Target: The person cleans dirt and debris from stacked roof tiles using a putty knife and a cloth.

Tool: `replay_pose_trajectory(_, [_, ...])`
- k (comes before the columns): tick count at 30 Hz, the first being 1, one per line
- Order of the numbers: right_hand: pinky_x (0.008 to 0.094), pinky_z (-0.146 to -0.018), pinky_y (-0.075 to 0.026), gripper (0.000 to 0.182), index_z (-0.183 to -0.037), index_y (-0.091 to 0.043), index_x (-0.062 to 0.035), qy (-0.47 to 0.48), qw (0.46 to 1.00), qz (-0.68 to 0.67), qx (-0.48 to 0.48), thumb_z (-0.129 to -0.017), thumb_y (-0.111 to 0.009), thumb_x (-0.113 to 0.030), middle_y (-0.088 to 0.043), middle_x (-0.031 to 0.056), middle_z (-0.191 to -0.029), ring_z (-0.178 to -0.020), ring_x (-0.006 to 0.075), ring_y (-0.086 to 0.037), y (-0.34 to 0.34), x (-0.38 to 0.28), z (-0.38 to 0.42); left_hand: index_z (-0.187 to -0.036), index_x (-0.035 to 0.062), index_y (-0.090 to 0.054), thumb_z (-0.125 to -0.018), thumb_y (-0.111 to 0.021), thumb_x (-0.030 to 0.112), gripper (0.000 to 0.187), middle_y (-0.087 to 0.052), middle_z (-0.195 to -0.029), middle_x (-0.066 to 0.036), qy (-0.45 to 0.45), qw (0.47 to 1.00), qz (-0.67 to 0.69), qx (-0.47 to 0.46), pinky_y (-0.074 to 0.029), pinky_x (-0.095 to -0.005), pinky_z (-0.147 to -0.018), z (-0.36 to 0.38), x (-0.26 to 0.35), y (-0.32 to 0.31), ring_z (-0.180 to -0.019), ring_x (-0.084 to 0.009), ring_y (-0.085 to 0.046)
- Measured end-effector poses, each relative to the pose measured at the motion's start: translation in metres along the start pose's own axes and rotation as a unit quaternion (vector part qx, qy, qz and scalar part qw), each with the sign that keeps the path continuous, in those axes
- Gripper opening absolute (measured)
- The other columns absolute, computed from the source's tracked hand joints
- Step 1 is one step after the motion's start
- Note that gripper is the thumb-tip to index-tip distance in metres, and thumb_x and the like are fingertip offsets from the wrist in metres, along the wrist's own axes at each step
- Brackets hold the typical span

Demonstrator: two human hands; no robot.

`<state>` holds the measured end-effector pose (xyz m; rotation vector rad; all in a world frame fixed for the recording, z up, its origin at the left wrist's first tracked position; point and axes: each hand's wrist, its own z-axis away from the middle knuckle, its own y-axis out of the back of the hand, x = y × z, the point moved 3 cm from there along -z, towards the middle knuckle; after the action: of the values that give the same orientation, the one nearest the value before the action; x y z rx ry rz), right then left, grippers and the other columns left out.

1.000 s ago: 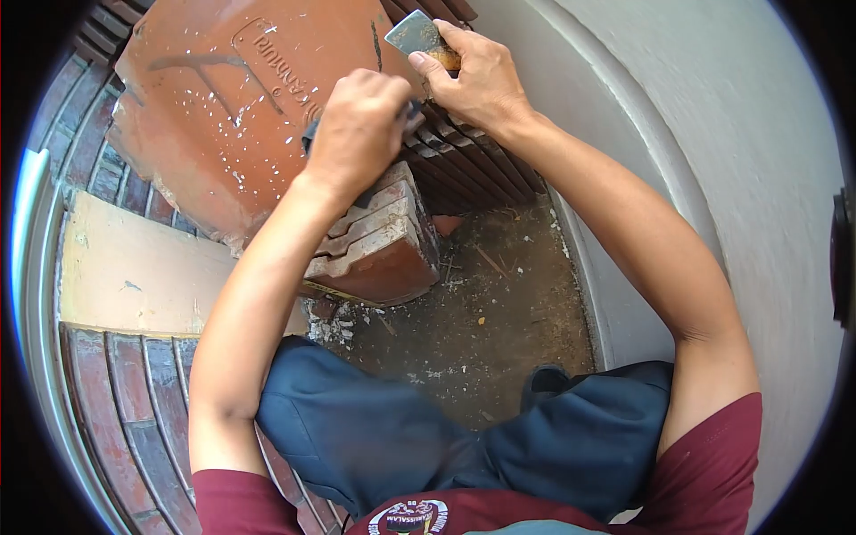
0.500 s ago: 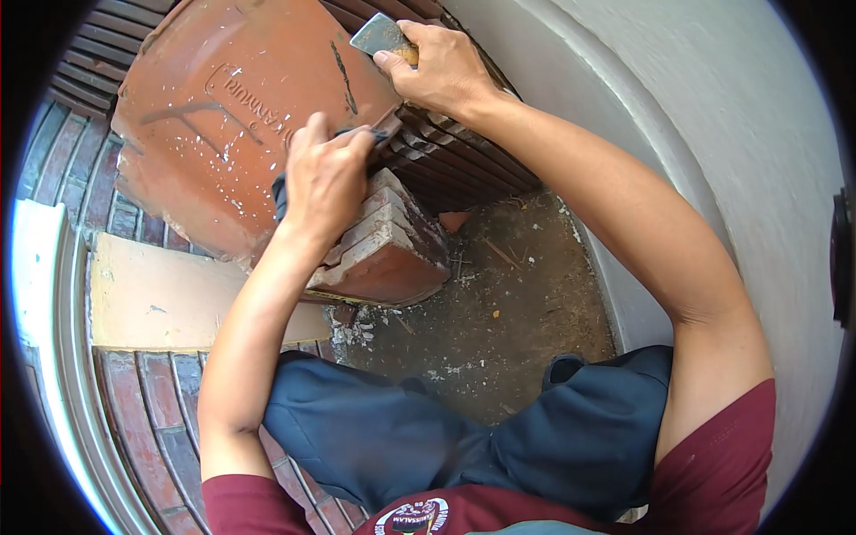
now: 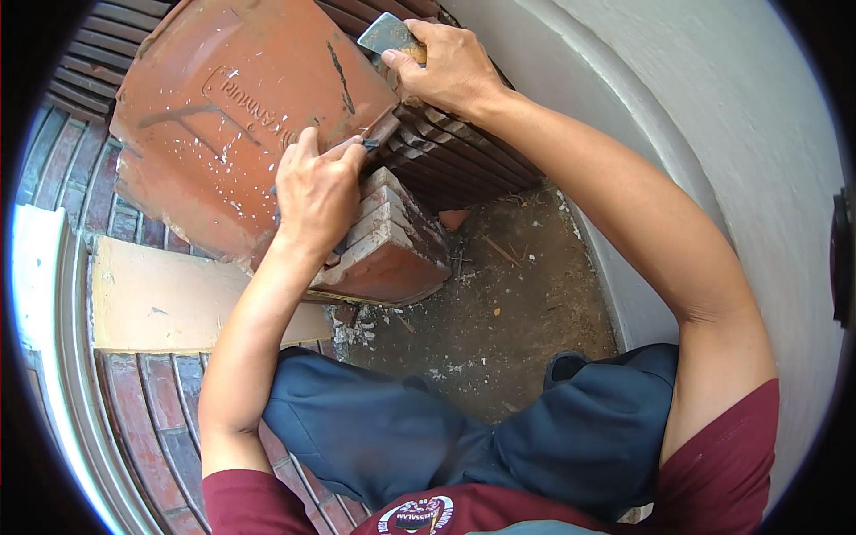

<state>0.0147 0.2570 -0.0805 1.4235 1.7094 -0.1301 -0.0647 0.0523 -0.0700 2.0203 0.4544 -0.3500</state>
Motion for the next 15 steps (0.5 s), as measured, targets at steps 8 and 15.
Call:
replay_pose_trajectory(8, [0.0487,-0.095,-0.054,0.055,-0.122,-0.068,0.0042,0.021,0.999,-0.017,0.016,-0.088,-0.068,-0.039,-0.071,0.0303,-0.109,-0.106,0.0454,-0.069,-0.016,0.007,0.002,-0.086,0.0105,-0.070,-0.076,-0.066,0.007,0.011,-0.069,-0.077,-0.006,-0.051,0.998,0.022,0.011,-0.050,-0.0426,-0.074,-0.035,0.008,-0.024,-0.087,-0.0287,-0.060])
replay_pose_trajectory(15, [0.0492,-0.091,-0.054,0.065,-0.141,-0.056,0.0034,0.095,0.995,-0.030,0.029,-0.090,-0.069,-0.033,-0.070,0.0290,-0.108,-0.103,0.0448,-0.068,-0.015,-0.012,0.009,-0.095,0.0123,-0.076,-0.078,-0.070,0.004,0.020,-0.076,-0.088,-0.002,0.037,0.999,0.005,-0.006,-0.051,-0.0382,-0.074,0.011,-0.029,0.036,-0.080,-0.0268,-0.060])
